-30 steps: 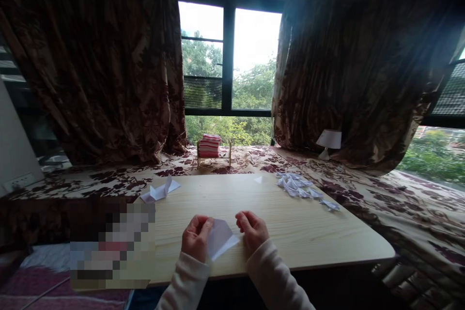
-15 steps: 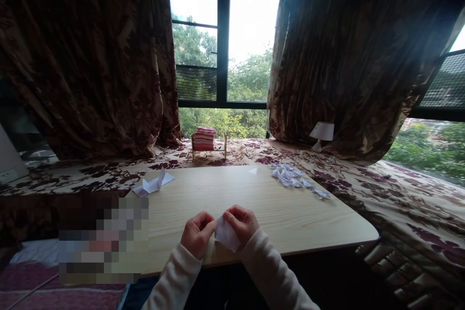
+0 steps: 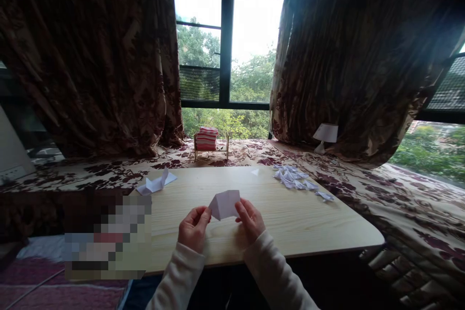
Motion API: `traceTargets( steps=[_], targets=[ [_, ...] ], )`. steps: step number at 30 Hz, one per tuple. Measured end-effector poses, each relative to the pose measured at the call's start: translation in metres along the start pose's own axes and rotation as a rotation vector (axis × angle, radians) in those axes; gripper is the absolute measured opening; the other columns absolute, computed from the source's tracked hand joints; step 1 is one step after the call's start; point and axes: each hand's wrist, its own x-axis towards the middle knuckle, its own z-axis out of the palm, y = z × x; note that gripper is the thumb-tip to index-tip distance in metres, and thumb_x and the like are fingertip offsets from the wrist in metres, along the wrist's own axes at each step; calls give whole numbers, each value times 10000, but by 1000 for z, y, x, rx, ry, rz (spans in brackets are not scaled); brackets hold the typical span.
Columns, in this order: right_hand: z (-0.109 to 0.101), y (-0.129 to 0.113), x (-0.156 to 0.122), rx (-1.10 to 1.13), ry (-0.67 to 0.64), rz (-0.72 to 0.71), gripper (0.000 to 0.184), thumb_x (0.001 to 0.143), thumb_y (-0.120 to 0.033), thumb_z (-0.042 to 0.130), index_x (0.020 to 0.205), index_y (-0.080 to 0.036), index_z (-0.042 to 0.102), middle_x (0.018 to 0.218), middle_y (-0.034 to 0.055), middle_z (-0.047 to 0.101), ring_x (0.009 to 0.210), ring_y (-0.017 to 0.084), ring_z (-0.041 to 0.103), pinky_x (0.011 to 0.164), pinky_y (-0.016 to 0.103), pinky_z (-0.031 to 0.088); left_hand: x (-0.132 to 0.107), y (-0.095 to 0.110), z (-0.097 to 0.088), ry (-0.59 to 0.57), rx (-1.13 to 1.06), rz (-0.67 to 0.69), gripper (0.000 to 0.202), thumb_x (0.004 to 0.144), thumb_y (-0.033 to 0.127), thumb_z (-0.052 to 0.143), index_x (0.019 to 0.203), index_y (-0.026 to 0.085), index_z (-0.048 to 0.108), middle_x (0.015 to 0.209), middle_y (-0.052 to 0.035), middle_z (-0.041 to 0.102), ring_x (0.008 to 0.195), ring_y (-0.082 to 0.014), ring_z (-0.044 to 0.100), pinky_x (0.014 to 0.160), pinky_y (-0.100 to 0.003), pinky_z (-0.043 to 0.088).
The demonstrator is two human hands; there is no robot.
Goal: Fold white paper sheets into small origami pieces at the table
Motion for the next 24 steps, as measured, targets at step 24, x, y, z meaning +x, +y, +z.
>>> traceTargets(
  steps=[24],
  targets=[
    [5,12,-4,96,-215,-83,187,711,-305,599,732,-124,640,642,30,614,612,152,537,587,264,416,-6,-4,11,-232,51,49,246,631,377,598,553,152,535,483,40,466,497,-94,399,489,-212,320]
  ],
)
